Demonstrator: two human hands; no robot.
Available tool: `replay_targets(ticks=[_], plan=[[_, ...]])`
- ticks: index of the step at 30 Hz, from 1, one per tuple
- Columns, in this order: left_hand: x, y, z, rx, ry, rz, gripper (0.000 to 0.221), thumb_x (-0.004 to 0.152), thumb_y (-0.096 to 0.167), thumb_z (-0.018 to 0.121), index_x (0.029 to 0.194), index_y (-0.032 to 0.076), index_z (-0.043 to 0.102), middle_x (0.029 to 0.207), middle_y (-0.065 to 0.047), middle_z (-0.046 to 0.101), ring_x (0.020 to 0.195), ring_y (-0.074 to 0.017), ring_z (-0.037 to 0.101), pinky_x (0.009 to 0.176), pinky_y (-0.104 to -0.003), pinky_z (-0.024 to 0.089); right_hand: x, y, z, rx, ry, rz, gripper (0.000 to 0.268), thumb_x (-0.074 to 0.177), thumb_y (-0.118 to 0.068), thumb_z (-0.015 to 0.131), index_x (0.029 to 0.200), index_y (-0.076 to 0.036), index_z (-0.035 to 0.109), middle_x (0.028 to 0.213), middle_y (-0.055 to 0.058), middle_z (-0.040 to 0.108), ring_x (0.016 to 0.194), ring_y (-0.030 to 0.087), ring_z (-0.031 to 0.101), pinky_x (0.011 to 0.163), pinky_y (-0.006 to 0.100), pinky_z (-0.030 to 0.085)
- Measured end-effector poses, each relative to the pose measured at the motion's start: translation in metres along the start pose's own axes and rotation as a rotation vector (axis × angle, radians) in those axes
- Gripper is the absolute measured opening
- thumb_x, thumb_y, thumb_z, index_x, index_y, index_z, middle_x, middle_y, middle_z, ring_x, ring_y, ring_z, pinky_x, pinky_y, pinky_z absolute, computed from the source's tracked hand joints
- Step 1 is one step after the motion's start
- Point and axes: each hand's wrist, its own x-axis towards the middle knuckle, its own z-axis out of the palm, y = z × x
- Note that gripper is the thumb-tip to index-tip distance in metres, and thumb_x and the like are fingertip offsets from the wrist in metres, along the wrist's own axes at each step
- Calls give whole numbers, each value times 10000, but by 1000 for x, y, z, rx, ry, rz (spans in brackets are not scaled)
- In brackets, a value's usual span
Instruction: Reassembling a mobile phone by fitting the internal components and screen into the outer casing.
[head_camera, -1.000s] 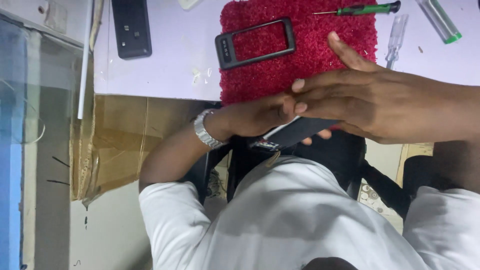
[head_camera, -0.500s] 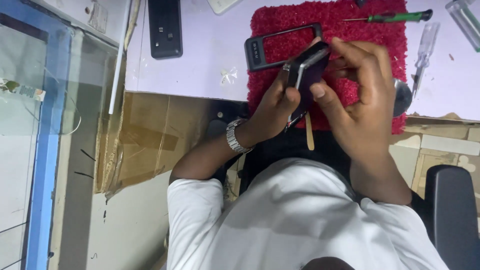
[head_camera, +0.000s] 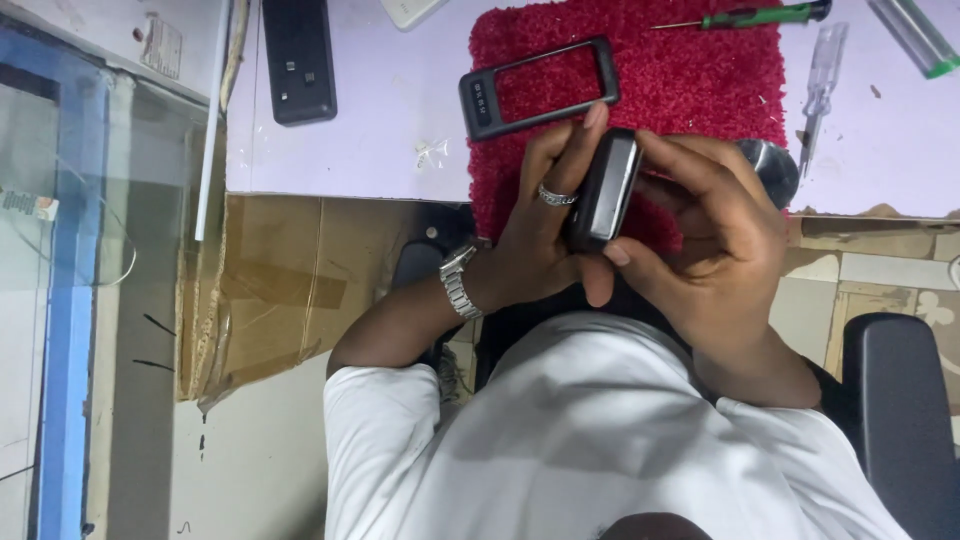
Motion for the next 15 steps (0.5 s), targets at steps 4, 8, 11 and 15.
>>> replay_targets(ticks=[4,8,11,15], plan=[[5,-10,-1,118,2,118,1118,943,836,463,1774,171,120,1657,-88,393,1554,-231,494,1413,-427,449,-6,15,-5,-210,10,-145,674,978,-255,842,1470,130,590,1357,292,582,1274,409,632,1091,447,617],[6,-6,-6,100,-28,101,965,1065,752,454,1781,201,115,1698,-131,408,1604,-284,510,1444,-464,447,-6,25,-4,-224,20,-180,686,968,-266,875,1472,108,597,1337,289,583,1234,393,639,1055,429,631],[5,0,-11,114,-67,100,1121,963,800,524,1778,161,96,1746,-145,360,1645,-299,482,1459,-473,425,-6,26,-5,-217,18,-181,680,959,-236,895,1451,129,600,1334,299,578,1240,404,638,1054,431,641],[14,30,-26,-71,-136,46,1023,1018,771,440,1772,151,134,1775,-142,368,1704,-307,438,1530,-527,403,-5,26,-3,-358,31,-297,644,1029,-336,794,1435,132,618,1313,308,619,1192,436,663,1067,510,573]])
